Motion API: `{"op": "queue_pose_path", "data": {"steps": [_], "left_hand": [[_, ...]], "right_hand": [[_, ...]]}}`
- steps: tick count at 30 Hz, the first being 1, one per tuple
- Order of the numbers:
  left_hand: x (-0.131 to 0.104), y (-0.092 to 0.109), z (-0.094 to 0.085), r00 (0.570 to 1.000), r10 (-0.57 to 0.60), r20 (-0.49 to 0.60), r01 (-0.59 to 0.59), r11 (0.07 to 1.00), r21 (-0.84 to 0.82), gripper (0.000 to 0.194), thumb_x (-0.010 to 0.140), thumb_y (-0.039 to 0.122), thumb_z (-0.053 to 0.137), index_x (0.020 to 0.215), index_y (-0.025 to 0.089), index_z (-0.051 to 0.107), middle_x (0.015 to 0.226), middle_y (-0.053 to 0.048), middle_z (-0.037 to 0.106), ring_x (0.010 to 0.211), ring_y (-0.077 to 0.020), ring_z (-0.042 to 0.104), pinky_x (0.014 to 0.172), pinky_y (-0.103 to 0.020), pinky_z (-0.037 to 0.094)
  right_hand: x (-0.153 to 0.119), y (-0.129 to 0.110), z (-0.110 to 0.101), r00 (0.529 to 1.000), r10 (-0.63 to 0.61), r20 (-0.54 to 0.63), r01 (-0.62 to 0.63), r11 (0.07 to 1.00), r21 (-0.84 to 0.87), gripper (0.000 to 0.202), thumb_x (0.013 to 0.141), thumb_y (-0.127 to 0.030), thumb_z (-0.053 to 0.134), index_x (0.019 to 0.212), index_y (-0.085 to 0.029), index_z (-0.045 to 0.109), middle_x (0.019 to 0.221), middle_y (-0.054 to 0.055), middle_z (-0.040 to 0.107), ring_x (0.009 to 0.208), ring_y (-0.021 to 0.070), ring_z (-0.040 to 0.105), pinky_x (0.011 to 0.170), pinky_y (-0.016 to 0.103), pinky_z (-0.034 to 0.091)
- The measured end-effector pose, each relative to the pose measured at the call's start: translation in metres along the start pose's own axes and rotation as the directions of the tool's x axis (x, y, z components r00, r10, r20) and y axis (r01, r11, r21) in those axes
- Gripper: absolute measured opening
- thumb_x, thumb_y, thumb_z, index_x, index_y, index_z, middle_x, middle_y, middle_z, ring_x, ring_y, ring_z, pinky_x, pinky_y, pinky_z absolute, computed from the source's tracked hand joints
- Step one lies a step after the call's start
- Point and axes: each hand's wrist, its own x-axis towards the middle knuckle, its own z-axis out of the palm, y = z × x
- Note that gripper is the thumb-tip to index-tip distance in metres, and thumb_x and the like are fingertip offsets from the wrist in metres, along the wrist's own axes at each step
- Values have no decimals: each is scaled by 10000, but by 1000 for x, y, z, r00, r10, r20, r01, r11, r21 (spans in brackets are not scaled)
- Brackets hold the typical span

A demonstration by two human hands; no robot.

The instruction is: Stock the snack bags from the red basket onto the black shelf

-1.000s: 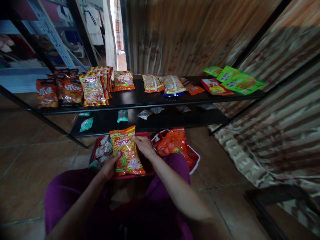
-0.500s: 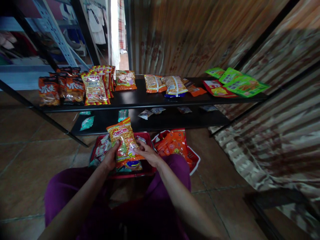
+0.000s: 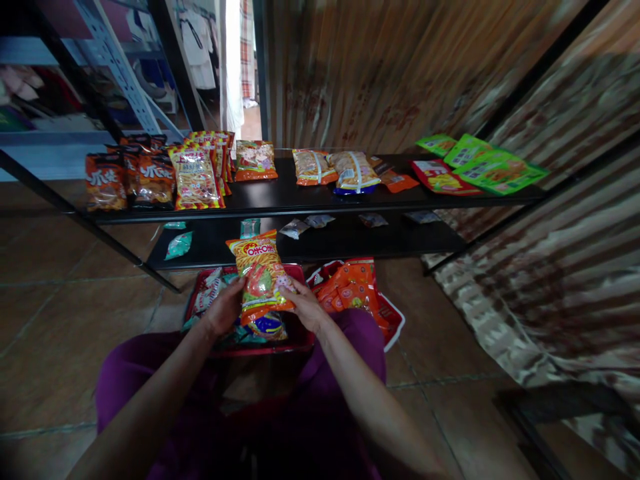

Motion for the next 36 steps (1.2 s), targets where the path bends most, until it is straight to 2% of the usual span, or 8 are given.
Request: {"op": "queue_pose_path", "data": {"steps": [6, 12, 16, 19, 23, 26, 29, 36], "left_hand": [[-2, -1, 3, 992, 22, 127, -26, 999, 29, 452, 675, 193, 724, 1100, 203, 570, 1086, -61, 669, 1033, -212, 616, 941, -359, 456], [4, -4, 14, 998, 50, -30, -50, 999, -7, 458, 651, 239, 758, 1068, 184, 577, 1040, -73, 687, 972, -220, 645, 914, -374, 484], [11, -4, 20, 991, 74, -116, -78, 996, -36, 436, 622, 222, 775, 1014, 165, 595, 943, -75, 713, 897, -234, 669, 860, -393, 519], [17, -4, 23, 982, 109, -153, -116, 992, -40, 397, 618, 215, 772, 973, 157, 605, 899, -70, 720, 869, -232, 676, 840, -395, 530], [22, -9, 31, 973, 104, -207, -109, 994, -13, 352, 636, 217, 757, 948, 150, 609, 886, -77, 721, 859, -230, 679, 827, -393, 534], [23, -12, 36, 964, 84, -252, -90, 996, -13, 352, 648, 219, 751, 963, 155, 606, 875, -72, 722, 848, -221, 681, 823, -384, 537], [23, -11, 38, 955, 68, -288, -87, 995, -54, 395, 654, 242, 753, 1009, 163, 599, 906, -71, 720, 849, -215, 682, 832, -382, 535], [21, -7, 37, 969, -25, -244, -1, 994, -107, 454, 659, 253, 747, 1070, 136, 592, 969, -108, 714, 865, -244, 681, 832, -396, 538]], "right_hand": [[0, -1, -3, 998, -20, -57, 20, 1000, 8, 318, 649, -312, 759, 937, -221, 660, 879, 2, 721, 745, 136, 666, 731, 272, 542], [-1, -12, -3, 1000, -17, -6, 17, 999, -31, 400, 619, -275, 783, 991, -214, 647, 899, 10, 721, 760, 140, 668, 725, 253, 537], [-8, -16, -2, 999, -46, -21, 48, 994, 94, 456, 619, -324, 789, 1036, -277, 610, 984, -14, 699, 831, 157, 666, 748, 320, 554], [-18, 0, -2, 1000, 20, -21, -17, 989, 149, 384, 598, -376, 799, 908, -240, 617, 956, 6, 700, 870, 180, 665, 803, 376, 541], [-25, 31, 8, 996, 85, -27, -83, 995, 55, 329, 590, -385, 799, 777, -197, 603, 836, 12, 694, 827, 159, 667, 799, 327, 518], [-22, 42, 20, 993, -2, -121, 8, 999, 52, 322, 562, -385, 805, 698, -183, 594, 706, -27, 652, 680, 106, 632, 741, 280, 515], [-19, 42, 29, 983, -77, -169, 87, 995, 48, 322, 531, -373, 816, 640, -170, 590, 609, -52, 601, 588, 77, 576, 678, 244, 507], [-29, 36, 32, 991, -118, -63, 125, 986, 108, 323, 535, -357, 818, 761, -197, 650, 724, -35, 656, 671, 96, 598, 702, 255, 513]]}}
